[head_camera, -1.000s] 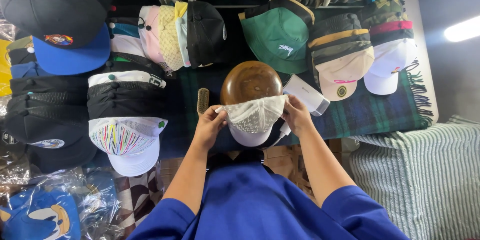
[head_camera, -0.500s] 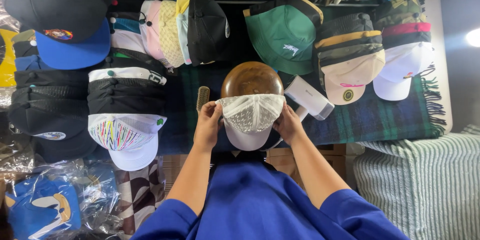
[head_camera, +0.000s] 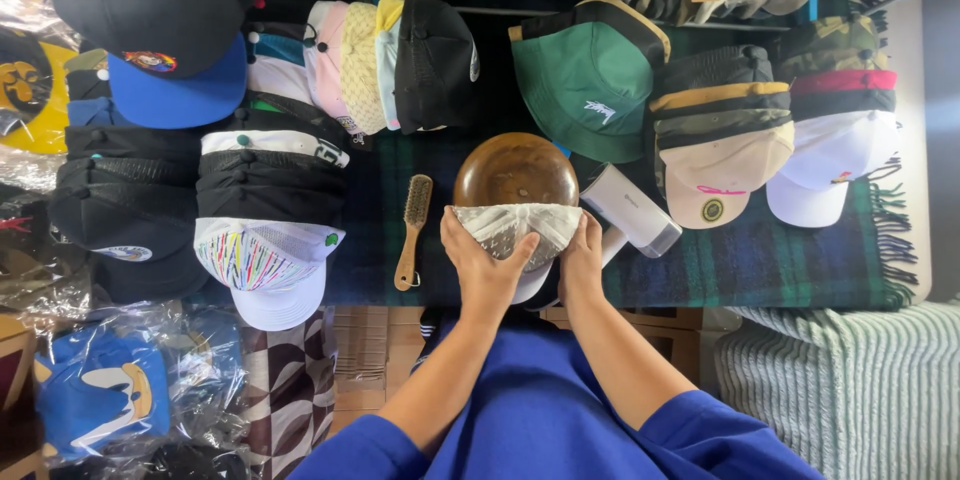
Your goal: Cleaning various baseball caps using a small brush and a hair dryer while they are mounted on a hat block.
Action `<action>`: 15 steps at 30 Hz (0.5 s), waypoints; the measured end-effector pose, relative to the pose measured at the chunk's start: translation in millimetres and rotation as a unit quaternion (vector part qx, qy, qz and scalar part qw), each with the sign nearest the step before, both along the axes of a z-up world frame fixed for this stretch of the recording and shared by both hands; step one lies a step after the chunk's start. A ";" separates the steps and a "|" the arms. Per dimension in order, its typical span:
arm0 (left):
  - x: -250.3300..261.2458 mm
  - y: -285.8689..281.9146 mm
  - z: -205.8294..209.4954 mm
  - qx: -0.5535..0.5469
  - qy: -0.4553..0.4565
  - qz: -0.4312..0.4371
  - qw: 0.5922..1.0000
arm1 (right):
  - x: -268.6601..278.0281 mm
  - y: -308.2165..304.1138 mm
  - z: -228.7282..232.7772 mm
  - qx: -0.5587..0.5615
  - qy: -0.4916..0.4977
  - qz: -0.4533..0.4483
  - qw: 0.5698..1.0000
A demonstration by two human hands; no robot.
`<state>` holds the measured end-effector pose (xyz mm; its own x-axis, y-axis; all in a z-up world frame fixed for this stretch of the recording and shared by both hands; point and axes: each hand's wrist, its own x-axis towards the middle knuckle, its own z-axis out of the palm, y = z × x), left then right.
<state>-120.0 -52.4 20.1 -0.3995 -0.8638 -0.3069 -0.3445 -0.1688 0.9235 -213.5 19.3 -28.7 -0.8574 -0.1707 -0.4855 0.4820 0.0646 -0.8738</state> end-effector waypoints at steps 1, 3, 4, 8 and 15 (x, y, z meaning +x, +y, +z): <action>-1.2 2.4 2.9 -0.001 -0.001 0.003 1.000 | 3.9 -1.2 16.7 -0.001 -0.001 0.003 1.000; -4.7 7.1 8.1 -0.008 0.002 0.023 1.000 | 10.8 -3.1 49.5 -0.040 0.032 0.061 0.997; -6.6 7.2 0.5 -0.006 -0.001 0.025 1.000 | 7.7 -4.4 49.3 -0.039 0.029 0.064 0.997; -14.8 6.2 -13.1 -0.015 -0.008 0.062 0.998 | -13.3 -5.6 31.8 0.071 0.093 0.224 0.968; -19.7 0.1 -51.0 -0.086 0.035 0.092 0.991 | -31.9 -10.0 11.3 0.070 0.193 0.232 0.951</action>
